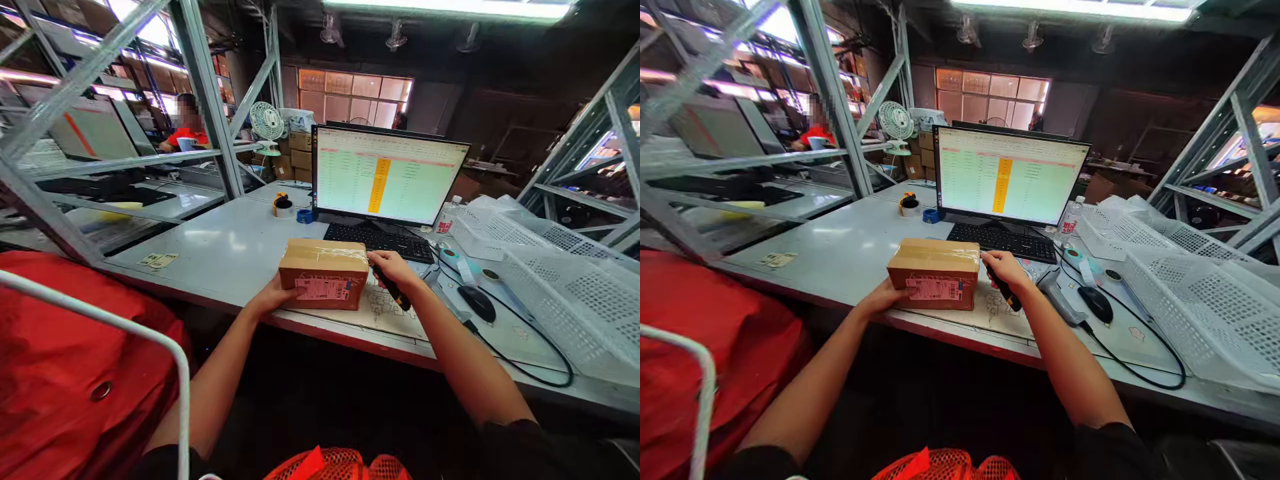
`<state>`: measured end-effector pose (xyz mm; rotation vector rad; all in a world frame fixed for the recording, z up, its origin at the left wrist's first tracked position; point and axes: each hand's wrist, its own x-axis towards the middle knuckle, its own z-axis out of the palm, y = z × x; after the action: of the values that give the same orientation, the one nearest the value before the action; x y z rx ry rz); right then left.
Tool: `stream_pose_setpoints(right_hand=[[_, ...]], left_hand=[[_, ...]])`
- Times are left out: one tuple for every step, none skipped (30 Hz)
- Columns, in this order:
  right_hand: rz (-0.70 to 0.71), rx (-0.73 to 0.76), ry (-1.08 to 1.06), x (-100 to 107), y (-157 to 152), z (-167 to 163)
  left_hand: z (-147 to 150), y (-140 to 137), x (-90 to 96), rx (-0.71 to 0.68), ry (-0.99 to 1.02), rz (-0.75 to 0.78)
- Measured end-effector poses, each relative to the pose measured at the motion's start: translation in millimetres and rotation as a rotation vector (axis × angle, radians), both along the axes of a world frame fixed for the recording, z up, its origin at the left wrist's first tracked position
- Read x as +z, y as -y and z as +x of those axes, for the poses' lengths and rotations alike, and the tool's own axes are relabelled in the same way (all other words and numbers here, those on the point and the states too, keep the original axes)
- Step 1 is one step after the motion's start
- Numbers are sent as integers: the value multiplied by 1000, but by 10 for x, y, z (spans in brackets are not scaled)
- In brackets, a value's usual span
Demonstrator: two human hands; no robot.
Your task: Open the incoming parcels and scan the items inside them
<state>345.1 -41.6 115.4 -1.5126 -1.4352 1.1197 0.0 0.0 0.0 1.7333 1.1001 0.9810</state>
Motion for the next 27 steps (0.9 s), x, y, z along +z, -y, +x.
stream_pose_setpoints(right_hand=[[3,3,-3,-23,26,16],[6,9,-6,-45,55,32],[8,18,-9,-66,90,44],[11,29,-11,-86,132,53],[12,44,-13,-106,182,56],[14,60,-14,-126,240,54],[17,77,-16,-147,304,49],[17,90,-18,-166,369,45],[17,96,-16,-182,432,47],[15,99,-9,-191,488,62],[13,100,11,-187,531,93],[21,94,49,-165,558,141],[51,72,115,-119,563,203],[110,34,214,-47,546,269],[200,-11,342,51,505,323],[313,-54,491,171,442,349],[432,-79,651,304,362,331],[537,-70,808,441,271,258],[616,-19,955,570,177,125],[663,69,1088,684,87,-62],[680,180,1202,777,7,-292],[683,297,1300,847,-61,-546],[685,398,1377,895,-117,-803],[689,481,1433,923,-160,-1046],[695,545,1473,936,-194,-1257],[702,592,1499,938,-219,-1428],[705,629,1518,934,-237,-1556]], left_hand=[[14,5,-10,2,20,3],[28,9,-21,1,40,5],[41,11,-31,-2,60,5],[55,11,-43,-8,80,2],[67,9,-56,-22,104,-6],[77,6,-70,-35,125,-13],[84,1,-86,-42,143,-16],[87,-4,-103,-43,159,-11],[87,-10,-120,-43,172,0],[84,-15,-136,-42,184,14],[80,-18,-150,-45,194,27],[75,-20,-161,-51,200,37],[72,-21,-166,-60,206,44],[71,-19,-167,-68,216,49],[73,-17,-162,-73,230,55],[78,-14,-153,-78,245,62],[83,-10,-139,-88,256,70],[87,-7,-123,-100,262,78],[89,-3,-105,-112,262,85],[88,1,-87,-123,256,91],[84,8,-69,-129,248,95],[78,16,-52,-131,241,95],[70,27,-35,-133,231,92],[61,38,-21,-134,220,87],[53,49,-9,-135,210,81],[44,59,-1,-133,204,78],[37,66,4,-134,200,78]])
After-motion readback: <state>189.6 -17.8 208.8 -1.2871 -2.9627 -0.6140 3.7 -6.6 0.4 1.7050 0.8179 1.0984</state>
